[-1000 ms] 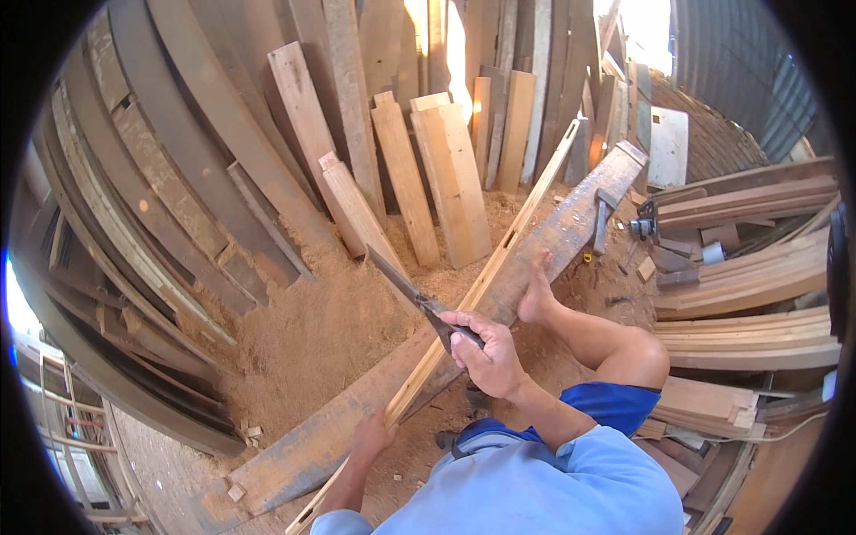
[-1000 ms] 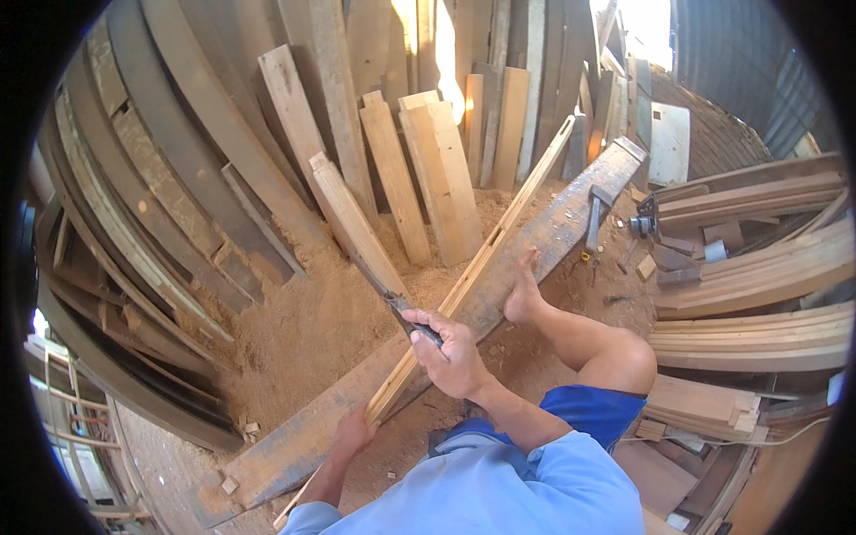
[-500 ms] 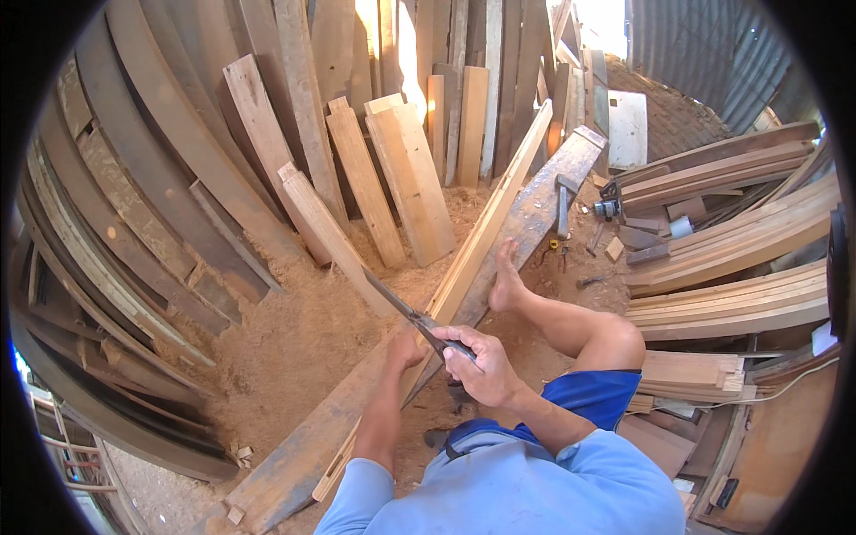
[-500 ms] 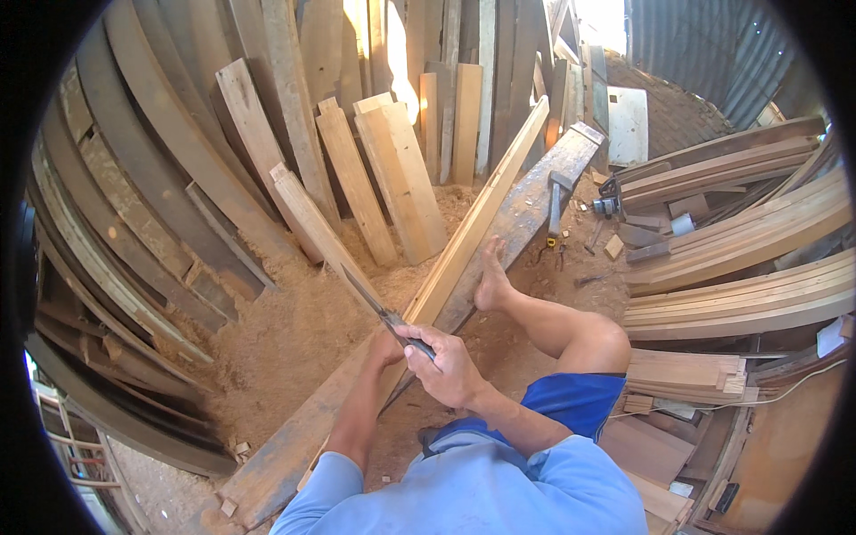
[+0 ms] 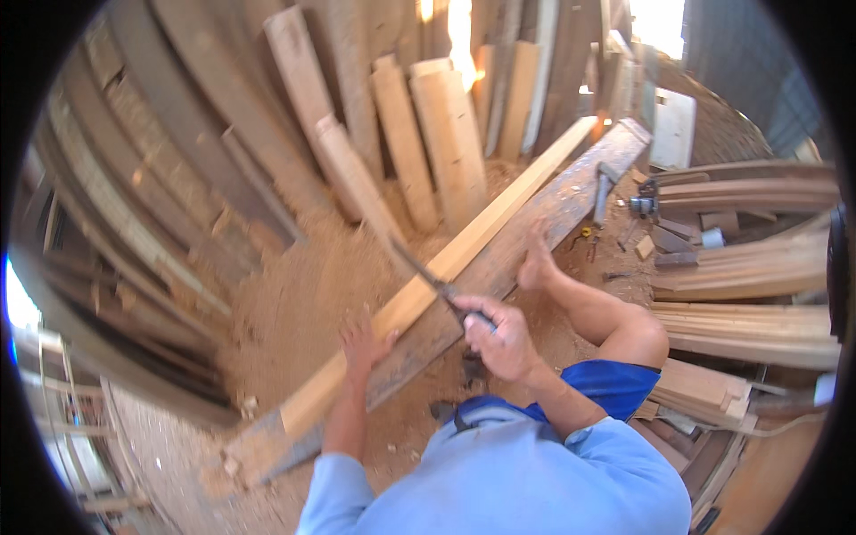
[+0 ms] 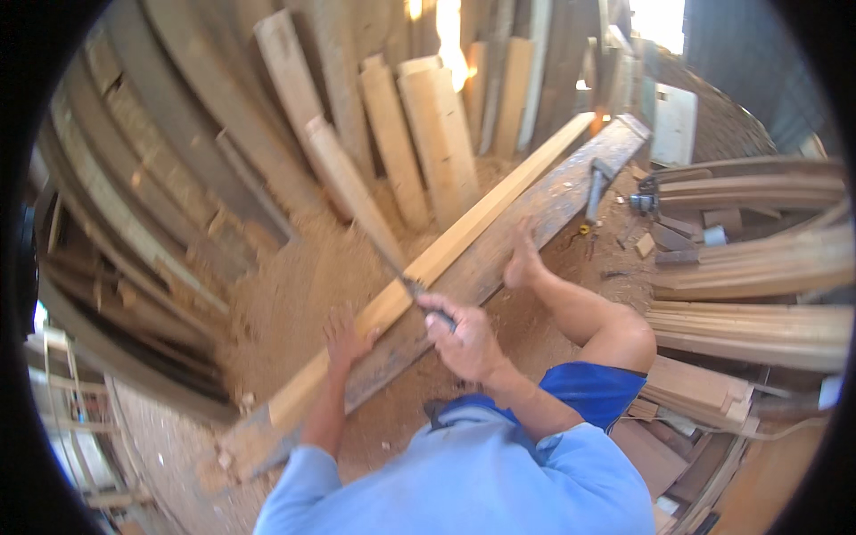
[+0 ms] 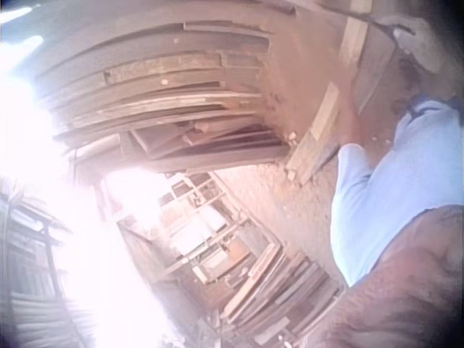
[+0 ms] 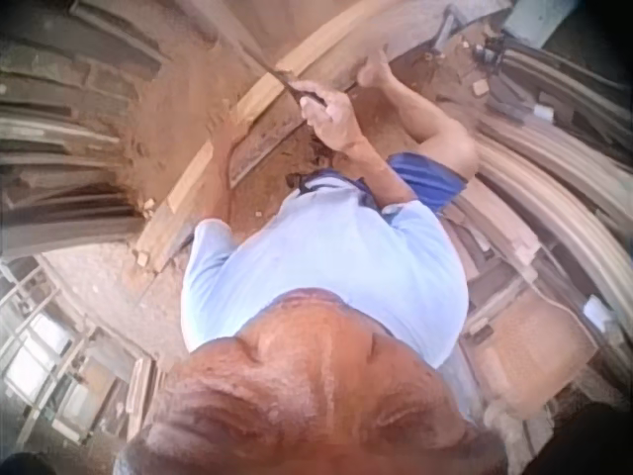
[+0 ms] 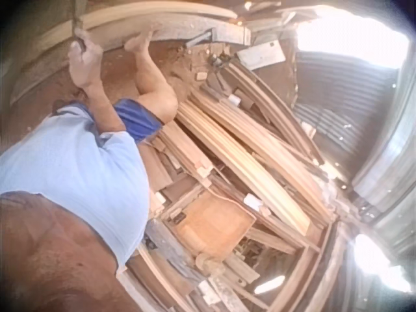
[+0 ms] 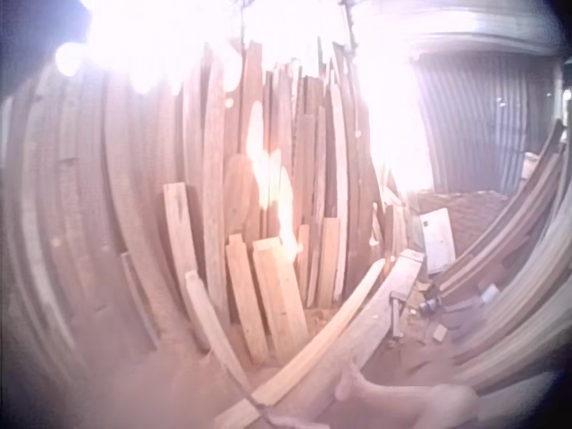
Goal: The person saws a long wooden board by hand using a hand saw, then moves it to a stack and handles another curved wooden component.
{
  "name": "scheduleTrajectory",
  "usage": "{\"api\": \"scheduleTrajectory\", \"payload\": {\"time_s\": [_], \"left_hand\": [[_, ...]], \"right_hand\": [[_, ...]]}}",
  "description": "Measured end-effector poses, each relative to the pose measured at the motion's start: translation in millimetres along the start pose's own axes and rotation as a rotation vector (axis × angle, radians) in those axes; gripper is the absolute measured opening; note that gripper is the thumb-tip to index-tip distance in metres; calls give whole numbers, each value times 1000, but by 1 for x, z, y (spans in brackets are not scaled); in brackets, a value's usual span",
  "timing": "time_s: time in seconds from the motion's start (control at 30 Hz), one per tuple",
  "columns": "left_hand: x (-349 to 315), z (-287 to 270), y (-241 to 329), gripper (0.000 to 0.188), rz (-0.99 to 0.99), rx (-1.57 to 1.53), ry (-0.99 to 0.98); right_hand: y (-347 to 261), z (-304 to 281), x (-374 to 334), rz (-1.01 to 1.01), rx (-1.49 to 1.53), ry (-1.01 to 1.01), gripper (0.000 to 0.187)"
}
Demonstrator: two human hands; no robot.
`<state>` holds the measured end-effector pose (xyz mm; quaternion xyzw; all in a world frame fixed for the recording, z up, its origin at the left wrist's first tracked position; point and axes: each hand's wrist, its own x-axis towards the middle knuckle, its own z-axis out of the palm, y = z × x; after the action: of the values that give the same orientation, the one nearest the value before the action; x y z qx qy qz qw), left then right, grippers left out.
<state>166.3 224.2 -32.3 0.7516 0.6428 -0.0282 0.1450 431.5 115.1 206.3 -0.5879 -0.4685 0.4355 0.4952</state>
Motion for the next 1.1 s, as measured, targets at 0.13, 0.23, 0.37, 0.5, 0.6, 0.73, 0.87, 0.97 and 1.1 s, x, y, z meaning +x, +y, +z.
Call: {"api": "scheduleTrajectory", "payload": {"time_s": [0.13, 0.23, 0.37, 0.5, 0.6, 0.73, 0.87, 0.97, 1.1], "left_hand": [[33, -26, -59, 94, -79, 14, -445], [42, -12, -74, 91, 11, 74, -526], [47, -4, -58, 90, 29, 105, -476], [65, -5, -90, 83, 173, 37, -535], [86, -32, -73, 75, 307, -69, -642], [96, -54, -57, 73, 324, -64, -684], [88, -50, -55, 76, 218, -36, -667], [85, -52, -58, 77, 154, -96, -731], [88, -60, -57, 77, 238, -89, -741]], "right_hand": [[-15, 13, 2, 5, 90, -67, 35], [-14, 15, 2, 2, 58, -74, 36], [-12, 9, 7, -11, 18, -30, 34], [-24, 16, 31, -139, -63, -21, 32], [-23, 6, 57, -450, -368, -10, 29], [-34, -5, 97, -379, -535, -80, 24], [-17, -4, 121, -361, -639, -85, 23], [9, 15, 135, -338, -783, -202, 27], [69, 52, 156, -363, -954, -404, 40]]}}
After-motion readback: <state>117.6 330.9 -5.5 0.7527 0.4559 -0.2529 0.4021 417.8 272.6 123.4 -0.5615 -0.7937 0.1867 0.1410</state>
